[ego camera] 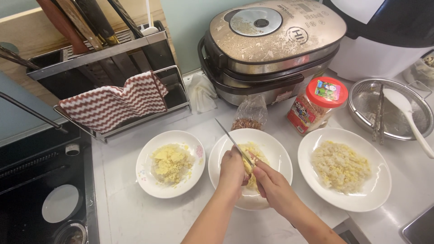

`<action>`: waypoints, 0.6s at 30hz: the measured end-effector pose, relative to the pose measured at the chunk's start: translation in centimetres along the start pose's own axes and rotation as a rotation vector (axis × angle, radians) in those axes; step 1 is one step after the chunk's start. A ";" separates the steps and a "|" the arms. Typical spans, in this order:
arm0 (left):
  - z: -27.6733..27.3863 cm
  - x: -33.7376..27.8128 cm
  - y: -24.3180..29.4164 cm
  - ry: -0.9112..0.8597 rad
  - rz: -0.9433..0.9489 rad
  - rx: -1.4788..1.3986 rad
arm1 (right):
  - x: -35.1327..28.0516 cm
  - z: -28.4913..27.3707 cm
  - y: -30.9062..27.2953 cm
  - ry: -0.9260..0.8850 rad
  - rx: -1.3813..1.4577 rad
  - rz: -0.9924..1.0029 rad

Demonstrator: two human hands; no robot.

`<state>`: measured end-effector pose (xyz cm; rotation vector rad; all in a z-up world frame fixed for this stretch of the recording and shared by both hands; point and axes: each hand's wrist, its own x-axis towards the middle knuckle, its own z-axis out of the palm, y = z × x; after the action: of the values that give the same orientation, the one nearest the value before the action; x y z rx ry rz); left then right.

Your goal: Serving portions of cooked rice from a pot onto plates and slicing a yellow ingredient over them using a knife.

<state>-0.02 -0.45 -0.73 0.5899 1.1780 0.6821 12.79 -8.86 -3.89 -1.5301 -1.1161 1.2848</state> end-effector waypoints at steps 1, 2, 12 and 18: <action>0.1 -0.2 0.0 -0.001 -0.001 0.000 | 0.1 0.0 0.0 0.001 -0.001 0.001; 0.1 -0.4 0.1 0.005 0.002 0.008 | 0.2 0.1 -0.1 0.003 0.026 -0.025; -0.4 0.6 0.1 0.038 0.006 0.030 | -1.3 0.6 -3.7 -0.007 0.046 0.151; -0.8 1.0 0.5 0.049 0.032 0.098 | -2.9 0.8 -5.1 -0.075 0.053 0.106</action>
<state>-0.69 0.66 -1.19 0.6784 1.2557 0.6717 11.20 -10.30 1.65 -1.5303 -1.0507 1.4426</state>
